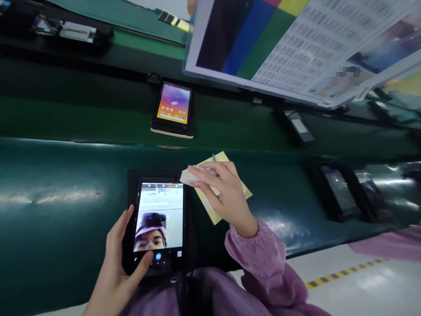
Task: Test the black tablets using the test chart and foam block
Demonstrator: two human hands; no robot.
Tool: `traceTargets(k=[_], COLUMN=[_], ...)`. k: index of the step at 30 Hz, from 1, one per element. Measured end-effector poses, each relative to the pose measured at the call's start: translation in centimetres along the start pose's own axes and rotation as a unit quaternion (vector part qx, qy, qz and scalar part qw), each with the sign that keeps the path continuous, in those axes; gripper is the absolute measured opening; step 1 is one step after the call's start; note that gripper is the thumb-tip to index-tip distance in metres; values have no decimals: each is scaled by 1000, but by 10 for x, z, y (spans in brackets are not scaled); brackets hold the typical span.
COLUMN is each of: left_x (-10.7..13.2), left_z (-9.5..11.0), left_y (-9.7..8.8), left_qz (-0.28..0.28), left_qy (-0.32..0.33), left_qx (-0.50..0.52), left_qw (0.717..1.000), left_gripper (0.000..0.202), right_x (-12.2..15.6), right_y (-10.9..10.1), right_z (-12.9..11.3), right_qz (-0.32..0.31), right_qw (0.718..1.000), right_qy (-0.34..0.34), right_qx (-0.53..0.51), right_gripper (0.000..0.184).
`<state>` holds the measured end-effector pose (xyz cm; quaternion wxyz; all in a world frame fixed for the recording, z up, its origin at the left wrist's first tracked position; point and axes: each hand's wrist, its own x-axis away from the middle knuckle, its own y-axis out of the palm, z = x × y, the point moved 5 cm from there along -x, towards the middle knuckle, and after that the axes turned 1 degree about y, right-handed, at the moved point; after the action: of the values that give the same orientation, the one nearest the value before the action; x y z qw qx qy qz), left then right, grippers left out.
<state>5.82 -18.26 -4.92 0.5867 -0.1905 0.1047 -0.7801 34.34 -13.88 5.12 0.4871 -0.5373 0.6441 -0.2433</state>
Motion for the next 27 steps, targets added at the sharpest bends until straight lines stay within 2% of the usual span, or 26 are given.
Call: traceTargets(k=[4,8,13,24,27], left_x=[2,0,-2,-1,-2], left_z=[10,6,5,7,7], left_y=[9,10,11,11,10], left_qz=[-20,-26,-26,-30,-50], left_qy=[41,64,90,84,71], left_qx=[-53,-86,-108,-104,-80], left_qw=[998,994,990,991,993], left_gripper=[89,96,102,106,107], right_x=[-4,-7,-11,-13,-12], right_y=[12,20,21,24,25], right_z=[-5,-6,-11,-14,-13], right_qz=[-20,-43,-38,-48,-55], right_qw=[999,999,999,998,998], right_qy=[-21,-16,-28,-20,-9], right_qx=[19,27,25,39,38], right_gripper=[37,40,42,46,46])
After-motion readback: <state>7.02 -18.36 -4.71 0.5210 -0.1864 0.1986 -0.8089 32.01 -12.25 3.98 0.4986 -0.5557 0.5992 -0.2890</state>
